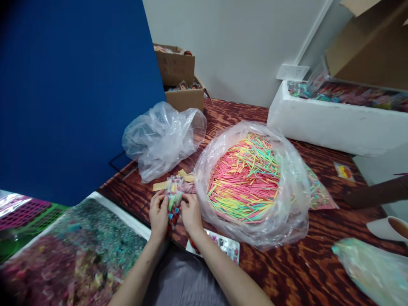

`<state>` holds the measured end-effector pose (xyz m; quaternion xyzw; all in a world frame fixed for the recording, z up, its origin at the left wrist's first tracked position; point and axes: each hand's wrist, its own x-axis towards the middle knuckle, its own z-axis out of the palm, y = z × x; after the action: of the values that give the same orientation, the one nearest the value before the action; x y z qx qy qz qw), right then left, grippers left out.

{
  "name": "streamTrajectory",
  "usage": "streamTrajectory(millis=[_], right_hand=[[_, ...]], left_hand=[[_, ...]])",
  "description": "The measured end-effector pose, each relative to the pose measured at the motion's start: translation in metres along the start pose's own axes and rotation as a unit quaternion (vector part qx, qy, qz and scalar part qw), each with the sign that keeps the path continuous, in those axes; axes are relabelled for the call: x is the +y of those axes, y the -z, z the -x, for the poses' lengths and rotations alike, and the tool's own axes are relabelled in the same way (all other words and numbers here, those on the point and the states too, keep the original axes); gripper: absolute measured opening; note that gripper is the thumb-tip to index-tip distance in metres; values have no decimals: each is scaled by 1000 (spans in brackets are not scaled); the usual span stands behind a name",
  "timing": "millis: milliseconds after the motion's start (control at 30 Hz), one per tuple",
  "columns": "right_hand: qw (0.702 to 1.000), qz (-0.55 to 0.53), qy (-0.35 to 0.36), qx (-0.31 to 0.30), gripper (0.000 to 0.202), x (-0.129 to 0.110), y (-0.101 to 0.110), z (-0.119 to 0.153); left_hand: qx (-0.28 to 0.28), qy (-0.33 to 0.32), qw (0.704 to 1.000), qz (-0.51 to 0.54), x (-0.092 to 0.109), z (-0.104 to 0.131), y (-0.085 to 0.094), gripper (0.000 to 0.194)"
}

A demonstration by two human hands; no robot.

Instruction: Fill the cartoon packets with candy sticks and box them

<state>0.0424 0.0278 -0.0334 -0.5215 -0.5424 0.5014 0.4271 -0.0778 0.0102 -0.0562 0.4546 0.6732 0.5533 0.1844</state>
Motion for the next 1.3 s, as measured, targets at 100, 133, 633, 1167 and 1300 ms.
streamTrajectory(millis=[100, 133, 633, 1167, 1300], right_hand=[[997, 30, 60, 34, 32, -13, -4, -9], [996, 40, 76, 39, 33, -17, -4, -12], [872, 452, 118, 146, 17, 2, 201, 45], [707, 701, 96, -23, 23, -3, 196, 17], [779, 625, 52, 16, 20, -5, 207, 15]], left_hand=[[9, -43, 999, -25, 9, -11, -9, 17], [15, -56, 998, -36, 11, -18, -14, 17], [-31, -103, 970, -217, 20, -19, -20, 46], [-83, -92, 980, -157, 30, 1, -4, 37], [-92, -53, 986, -128, 29, 2, -2, 37]])
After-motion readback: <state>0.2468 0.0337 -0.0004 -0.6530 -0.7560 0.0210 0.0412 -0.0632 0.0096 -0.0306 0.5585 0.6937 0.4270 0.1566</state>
